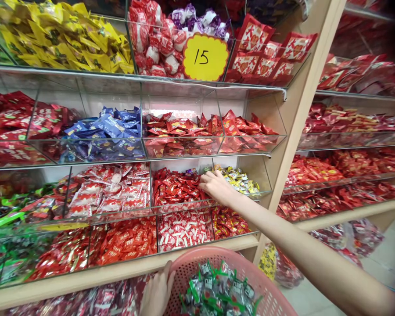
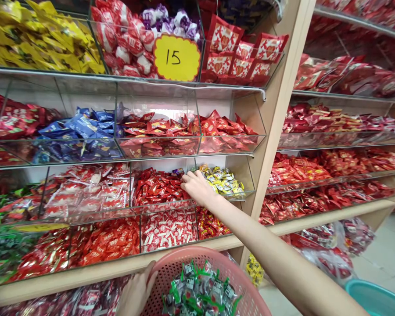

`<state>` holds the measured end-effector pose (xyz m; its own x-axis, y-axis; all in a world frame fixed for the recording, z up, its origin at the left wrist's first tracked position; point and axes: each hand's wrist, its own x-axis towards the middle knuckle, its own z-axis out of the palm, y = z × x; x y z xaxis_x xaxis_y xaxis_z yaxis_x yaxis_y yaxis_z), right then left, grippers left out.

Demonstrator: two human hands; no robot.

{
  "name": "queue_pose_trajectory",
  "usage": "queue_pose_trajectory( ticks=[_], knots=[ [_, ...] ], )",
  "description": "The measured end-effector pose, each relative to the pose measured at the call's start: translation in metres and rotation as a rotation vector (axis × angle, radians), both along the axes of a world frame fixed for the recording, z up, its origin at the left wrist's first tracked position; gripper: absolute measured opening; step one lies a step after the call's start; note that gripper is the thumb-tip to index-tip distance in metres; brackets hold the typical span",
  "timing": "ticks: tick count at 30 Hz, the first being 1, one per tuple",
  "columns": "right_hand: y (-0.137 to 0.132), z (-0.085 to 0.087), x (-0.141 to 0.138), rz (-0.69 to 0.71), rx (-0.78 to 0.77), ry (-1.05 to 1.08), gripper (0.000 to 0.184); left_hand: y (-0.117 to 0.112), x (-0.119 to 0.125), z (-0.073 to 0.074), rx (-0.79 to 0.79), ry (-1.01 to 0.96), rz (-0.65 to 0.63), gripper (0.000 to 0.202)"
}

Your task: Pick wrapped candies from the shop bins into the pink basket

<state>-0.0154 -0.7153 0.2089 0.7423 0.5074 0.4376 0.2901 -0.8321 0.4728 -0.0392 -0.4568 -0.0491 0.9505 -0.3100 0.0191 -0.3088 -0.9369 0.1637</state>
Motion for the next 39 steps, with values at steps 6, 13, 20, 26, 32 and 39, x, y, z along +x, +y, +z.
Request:
queue_pose_trajectory(
  ticks=[6,13,20,26,32,39],
  knots=[
    [-0.002,0.01,-0.008,-0.019,0.06,-0.012,0.02,-0.002,-0.001,0.005,0.0,0.04,0.019,0.048],
    [0.005,0.004,-0.042,0.104,0.805,0.055,0.015,-0.002,0.0,0.004,-0.008,0.026,0.018,0.047],
    [0.017,-0.039,-0.065,0.293,1.487,0.419,0.019,-0.002,-0.003,0.006,-0.01,0.019,0.014,0.047],
    [0.041,-0.118,-0.082,0.183,1.703,0.628,0.021,-0.003,-0.005,0.011,0.001,0.027,0.011,0.046],
    [0.068,-0.213,-0.097,0.0,1.666,0.788,0.02,-0.005,-0.008,0.017,0.006,0.021,0.026,0.047],
    [0.084,-0.247,-0.108,-0.228,1.581,1.059,0.013,-0.005,-0.013,0.02,0.016,0.018,0.029,0.047]
  ],
)
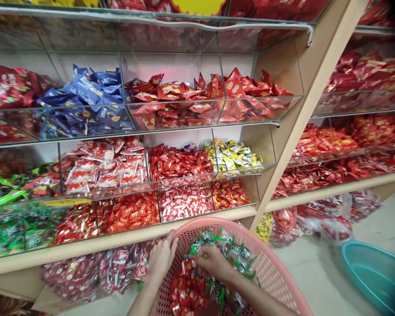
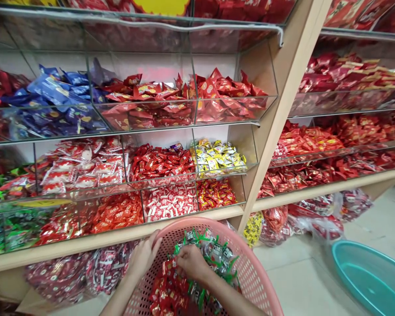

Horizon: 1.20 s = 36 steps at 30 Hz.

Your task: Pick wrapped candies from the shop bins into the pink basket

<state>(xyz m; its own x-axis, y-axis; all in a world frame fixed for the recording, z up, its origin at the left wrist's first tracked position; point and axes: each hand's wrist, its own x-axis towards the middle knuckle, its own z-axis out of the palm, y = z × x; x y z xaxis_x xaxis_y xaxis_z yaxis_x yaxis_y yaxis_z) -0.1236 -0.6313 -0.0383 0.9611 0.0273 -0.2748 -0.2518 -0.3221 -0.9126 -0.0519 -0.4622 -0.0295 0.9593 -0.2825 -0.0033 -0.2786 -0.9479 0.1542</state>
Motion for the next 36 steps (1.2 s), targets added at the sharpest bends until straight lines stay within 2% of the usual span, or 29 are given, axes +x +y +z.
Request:
queue_pose_trajectory(
  ticks=[4,12,17,22,28,30,32,34,36],
  knots=[
    [0.0,-0.006,-0.004,0.051,-0.121,0.043,0.018,0.001,0.0,0.0,-0.003,-0.006,-0.003,0.049],
    [0.0,-0.016,-0.01,0.08,-0.517,-0.028,0.018,0.001,-0.001,0.001,-0.004,-0.002,-0.007,0.048],
    [0.007,-0.023,-0.015,0.101,-0.629,0.007,0.016,0.0,-0.001,0.002,-0.003,0.006,-0.003,0.048],
    [0.013,-0.02,-0.024,0.09,-0.737,0.036,0.024,0.0,-0.001,0.003,-0.01,0.028,0.003,0.049],
    [0.015,-0.02,-0.022,0.099,-0.819,0.058,0.027,0.001,0.001,-0.002,-0.024,-0.001,-0.01,0.047],
    [0.014,-0.013,-0.017,0.076,-0.833,0.035,0.025,0.002,0.003,-0.004,-0.007,-0.006,-0.004,0.047],
    [0.011,0.003,-0.012,0.051,-0.838,-0.019,0.022,0.002,0.004,-0.005,0.002,-0.003,0.002,0.046],
    [0.006,0.028,-0.006,0.035,-0.82,-0.115,0.019,0.003,0.005,-0.006,-0.008,0.015,0.002,0.046],
    [-0.002,0.063,0.002,0.021,-0.784,-0.241,0.025,0.004,0.005,-0.009,-0.025,0.03,-0.001,0.046]
  ],
)
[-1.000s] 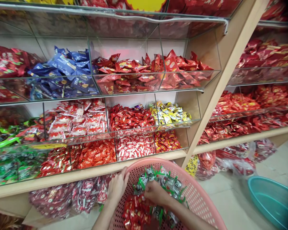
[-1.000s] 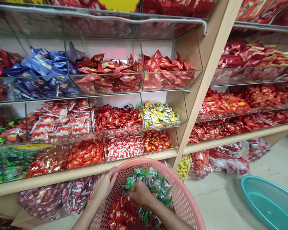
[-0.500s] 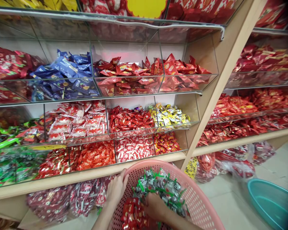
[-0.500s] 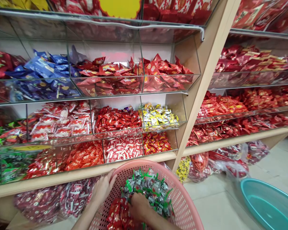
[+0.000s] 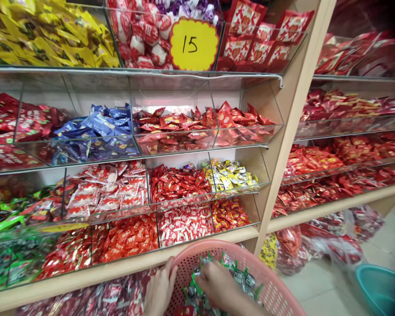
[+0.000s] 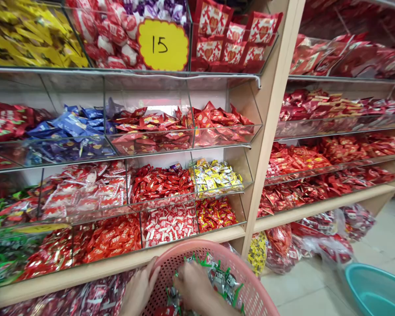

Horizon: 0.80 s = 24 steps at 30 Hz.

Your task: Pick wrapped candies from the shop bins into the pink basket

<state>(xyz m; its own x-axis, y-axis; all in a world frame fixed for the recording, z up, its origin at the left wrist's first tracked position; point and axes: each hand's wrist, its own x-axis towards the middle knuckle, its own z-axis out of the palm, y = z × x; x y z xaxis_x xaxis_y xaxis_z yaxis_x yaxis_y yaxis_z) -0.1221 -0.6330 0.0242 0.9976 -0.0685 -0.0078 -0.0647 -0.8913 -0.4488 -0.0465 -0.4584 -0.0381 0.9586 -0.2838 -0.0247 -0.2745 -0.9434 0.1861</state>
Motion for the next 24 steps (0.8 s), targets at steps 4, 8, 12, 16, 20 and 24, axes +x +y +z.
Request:
queue_pose_trajectory(
  ticks=[4,8,12,16,20,24],
  knots=[
    [-0.025,0.089,0.019,0.124,0.005,-0.287,0.023,0.003,0.003,-0.009,-0.01,-0.019,-0.01,0.046],
    [-0.049,0.168,0.046,0.15,-0.297,-0.557,0.015,0.003,0.005,-0.013,-0.03,-0.007,-0.012,0.047],
    [-0.063,0.199,0.078,0.228,-0.737,-0.718,0.012,0.003,0.004,-0.008,-0.041,0.044,0.001,0.047],
    [-0.07,0.194,0.104,0.234,-0.915,-0.725,0.017,0.004,0.004,-0.008,-0.038,0.041,-0.002,0.048],
    [-0.074,0.186,0.114,0.21,-0.899,-0.681,0.032,0.005,0.006,-0.012,-0.035,0.035,0.001,0.048],
    [-0.076,0.185,0.115,0.227,-0.861,-0.694,0.042,0.004,0.006,-0.013,-0.041,0.047,0.006,0.047]
  ],
)
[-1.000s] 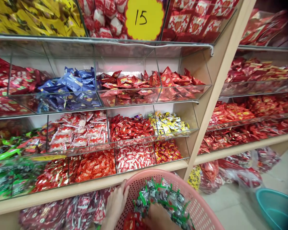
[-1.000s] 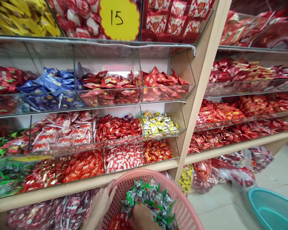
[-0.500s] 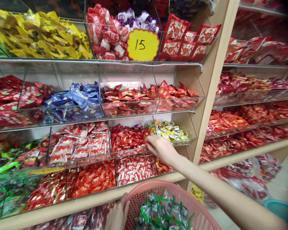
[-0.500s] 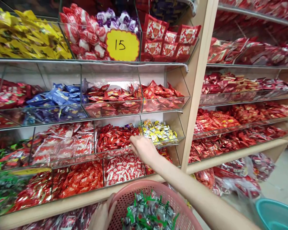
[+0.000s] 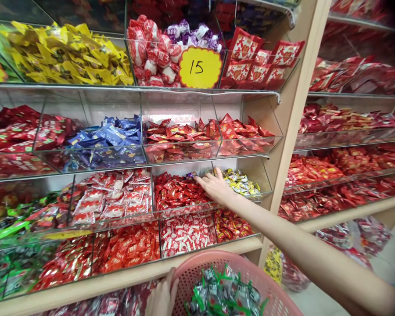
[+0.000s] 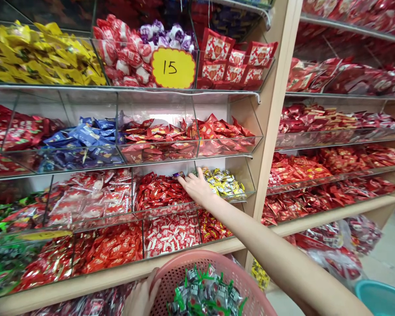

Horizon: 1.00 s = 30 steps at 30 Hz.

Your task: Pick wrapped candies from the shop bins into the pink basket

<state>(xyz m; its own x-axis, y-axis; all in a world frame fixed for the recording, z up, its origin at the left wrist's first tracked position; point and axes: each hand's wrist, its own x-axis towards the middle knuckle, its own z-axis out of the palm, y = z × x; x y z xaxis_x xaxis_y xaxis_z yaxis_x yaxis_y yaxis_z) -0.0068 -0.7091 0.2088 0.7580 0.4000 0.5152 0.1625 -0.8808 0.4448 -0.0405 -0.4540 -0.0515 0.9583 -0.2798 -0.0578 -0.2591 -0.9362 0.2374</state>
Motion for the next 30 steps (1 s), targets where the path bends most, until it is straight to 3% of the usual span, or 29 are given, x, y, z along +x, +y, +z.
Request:
queue_pose_trajectory(
  ticks=[10,17,23,27,30],
  knots=[
    [0.0,-0.007,0.005,0.048,0.046,0.013,0.049,0.0,0.0,0.003,-0.001,0.005,-0.005,0.047],
    [0.0,-0.002,0.003,0.082,0.034,0.08,0.047,-0.001,0.001,-0.001,0.0,-0.061,-0.016,0.046],
    [-0.003,-0.003,0.001,0.09,0.037,0.056,0.042,-0.001,-0.002,0.004,0.01,-0.035,-0.001,0.048],
    [-0.002,0.006,-0.018,0.08,0.084,0.0,0.039,-0.002,-0.005,0.009,0.035,-0.047,-0.002,0.048],
    [0.005,0.01,-0.048,0.114,0.223,-0.067,0.038,-0.003,-0.006,0.011,0.037,-0.046,-0.006,0.049]
  ],
)
